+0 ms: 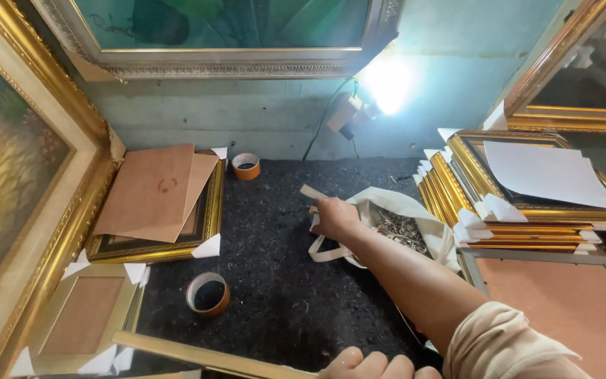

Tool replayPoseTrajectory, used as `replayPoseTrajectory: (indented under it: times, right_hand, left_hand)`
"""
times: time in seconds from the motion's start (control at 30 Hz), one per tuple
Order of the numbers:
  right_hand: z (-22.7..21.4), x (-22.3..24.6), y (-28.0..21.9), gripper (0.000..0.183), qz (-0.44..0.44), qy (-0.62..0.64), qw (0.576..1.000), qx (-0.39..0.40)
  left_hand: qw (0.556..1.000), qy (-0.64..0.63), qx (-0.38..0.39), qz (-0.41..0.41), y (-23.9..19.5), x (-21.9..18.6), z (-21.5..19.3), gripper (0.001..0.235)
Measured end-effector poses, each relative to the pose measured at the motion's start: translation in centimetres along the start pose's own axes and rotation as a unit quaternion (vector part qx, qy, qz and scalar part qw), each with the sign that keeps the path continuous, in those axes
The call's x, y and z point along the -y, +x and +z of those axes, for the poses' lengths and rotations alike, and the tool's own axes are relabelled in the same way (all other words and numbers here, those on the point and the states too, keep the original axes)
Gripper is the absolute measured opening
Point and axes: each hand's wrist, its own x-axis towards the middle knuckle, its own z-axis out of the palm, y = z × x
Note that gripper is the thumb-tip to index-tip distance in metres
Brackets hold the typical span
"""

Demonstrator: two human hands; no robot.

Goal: Attaching protective corners and securing backings on picture frames in a workshop environment.

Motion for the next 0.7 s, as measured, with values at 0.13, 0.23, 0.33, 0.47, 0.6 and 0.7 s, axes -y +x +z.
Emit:
replayPoseTrajectory:
  times: [0.13,0.23,0.33,0.47,0.6,0.7]
  right_hand:
    - [-1.3,-0.8,-2.3,0.03,0.096,0.262,0.96,0.0]
    - [-2.8,-1.2,-6.2,0.031,0.143,0.455,0.878,-0.042]
    - [-2.8,-2.6,-11.4,0.028,0.137,0.492,0.856,-0.086]
    - [-1.7,-5.1,-19.3,0.019,0.115,0.47,0.858,-0.171]
    - [0.6,-7.2,-27.3,0.017,0.154,0.481,0.842,-0.191]
    - [2.2,-8.3,-32.7,0.015,0.285,0.375,0.865,-0.172]
  left_hand:
    - [0.999,-0.022,0.023,0.019,-0.3,-0.5,-0.3,0.014]
    - [0.994,-0.066,0.092,-0.001,0.1,-0.5,-1.3,0.043]
    - [0.97,-0.133,0.204,-0.014,0.4,-0.3,-2.5,0.057]
    - [0.962,-0.107,0.246,0.042,1.0,0.2,-3.3,0.042]
    - [0.925,-0.087,0.368,0.042,2.5,0.0,-4.2,0.046]
    - [0.922,-0.024,0.384,0.041,2.4,-0.4,-4.4,0.051]
